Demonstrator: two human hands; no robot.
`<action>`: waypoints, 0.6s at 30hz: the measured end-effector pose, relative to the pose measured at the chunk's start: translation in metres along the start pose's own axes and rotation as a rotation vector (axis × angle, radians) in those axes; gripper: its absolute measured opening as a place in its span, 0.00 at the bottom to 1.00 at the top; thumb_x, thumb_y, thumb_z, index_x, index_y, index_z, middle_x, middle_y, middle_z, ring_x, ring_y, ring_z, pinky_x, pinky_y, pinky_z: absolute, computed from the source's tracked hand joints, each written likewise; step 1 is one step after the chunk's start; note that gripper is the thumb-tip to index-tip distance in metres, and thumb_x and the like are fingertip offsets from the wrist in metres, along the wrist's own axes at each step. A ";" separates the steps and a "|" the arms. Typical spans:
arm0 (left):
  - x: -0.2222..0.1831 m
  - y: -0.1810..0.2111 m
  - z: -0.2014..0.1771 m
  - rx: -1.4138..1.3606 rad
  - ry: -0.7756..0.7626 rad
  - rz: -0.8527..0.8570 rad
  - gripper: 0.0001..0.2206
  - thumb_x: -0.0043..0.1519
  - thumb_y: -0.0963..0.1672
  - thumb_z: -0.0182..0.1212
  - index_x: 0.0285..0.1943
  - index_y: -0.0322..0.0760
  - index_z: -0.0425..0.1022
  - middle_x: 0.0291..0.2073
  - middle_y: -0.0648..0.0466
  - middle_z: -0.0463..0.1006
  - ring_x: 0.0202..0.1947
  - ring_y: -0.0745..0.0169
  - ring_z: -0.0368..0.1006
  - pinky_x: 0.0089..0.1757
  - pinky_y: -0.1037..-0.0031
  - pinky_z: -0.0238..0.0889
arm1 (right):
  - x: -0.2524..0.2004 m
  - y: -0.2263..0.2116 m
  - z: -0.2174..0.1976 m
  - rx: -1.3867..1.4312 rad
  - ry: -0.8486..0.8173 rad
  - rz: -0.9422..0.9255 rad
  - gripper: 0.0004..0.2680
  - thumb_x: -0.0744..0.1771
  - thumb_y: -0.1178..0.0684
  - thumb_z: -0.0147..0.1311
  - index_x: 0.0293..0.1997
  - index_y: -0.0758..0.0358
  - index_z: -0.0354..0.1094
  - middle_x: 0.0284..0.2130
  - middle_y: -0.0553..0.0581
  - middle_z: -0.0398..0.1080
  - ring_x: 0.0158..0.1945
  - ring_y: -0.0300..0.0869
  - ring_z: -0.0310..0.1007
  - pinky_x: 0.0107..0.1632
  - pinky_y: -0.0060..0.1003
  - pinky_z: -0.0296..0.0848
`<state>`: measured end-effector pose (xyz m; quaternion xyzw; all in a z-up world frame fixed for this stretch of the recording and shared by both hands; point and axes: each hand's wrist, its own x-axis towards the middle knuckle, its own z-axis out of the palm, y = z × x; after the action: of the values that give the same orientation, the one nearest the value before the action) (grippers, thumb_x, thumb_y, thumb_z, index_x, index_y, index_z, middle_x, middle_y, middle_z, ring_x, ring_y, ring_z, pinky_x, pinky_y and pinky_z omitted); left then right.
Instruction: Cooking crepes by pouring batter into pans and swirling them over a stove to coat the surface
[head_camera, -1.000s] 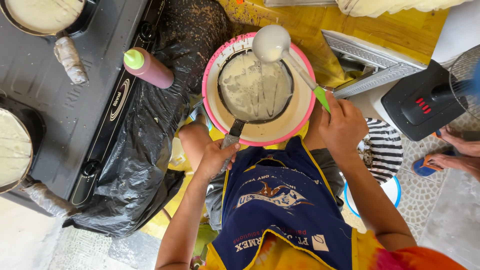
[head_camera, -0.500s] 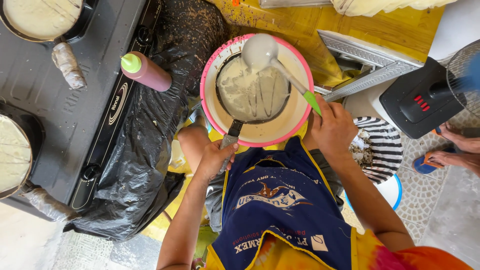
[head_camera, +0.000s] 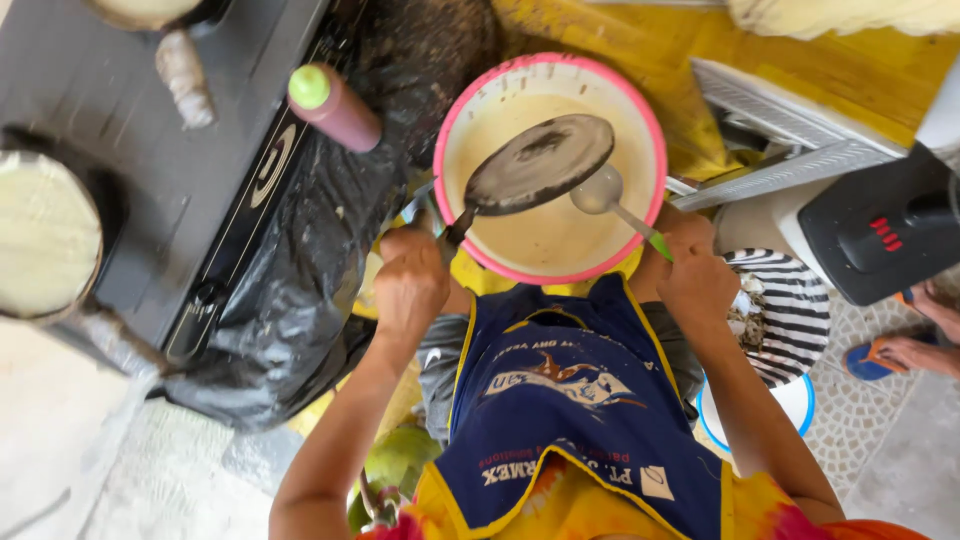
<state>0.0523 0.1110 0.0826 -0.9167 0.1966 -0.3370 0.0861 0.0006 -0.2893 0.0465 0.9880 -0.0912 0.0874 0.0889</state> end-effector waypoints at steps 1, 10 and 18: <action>-0.001 0.003 0.011 0.021 0.038 0.002 0.09 0.60 0.44 0.48 0.27 0.43 0.68 0.19 0.57 0.61 0.15 0.62 0.63 0.20 0.71 0.59 | 0.004 -0.013 -0.015 0.038 -0.181 0.041 0.14 0.69 0.36 0.47 0.37 0.50 0.78 0.27 0.56 0.71 0.32 0.54 0.79 0.34 0.49 0.77; -0.021 0.031 0.028 -0.028 0.062 -0.198 0.08 0.62 0.42 0.47 0.29 0.48 0.67 0.18 0.62 0.61 0.18 0.66 0.65 0.23 0.75 0.61 | 0.031 -0.087 -0.115 0.082 -0.730 -0.040 0.18 0.70 0.44 0.36 0.66 0.38 0.69 0.55 0.63 0.77 0.62 0.60 0.73 0.66 0.51 0.67; -0.027 0.050 0.025 -0.911 -0.729 -0.891 0.21 0.59 0.59 0.57 0.36 0.41 0.76 0.30 0.44 0.82 0.36 0.40 0.80 0.34 0.53 0.69 | 0.035 -0.052 -0.008 -0.057 -0.878 -0.049 0.22 0.64 0.43 0.48 0.68 0.26 0.63 0.59 0.60 0.74 0.58 0.59 0.76 0.50 0.56 0.76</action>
<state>0.0348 0.0777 0.0339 -0.9083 -0.1153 0.1016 -0.3890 0.0432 -0.2430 0.0529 0.9305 -0.0994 -0.3455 0.0710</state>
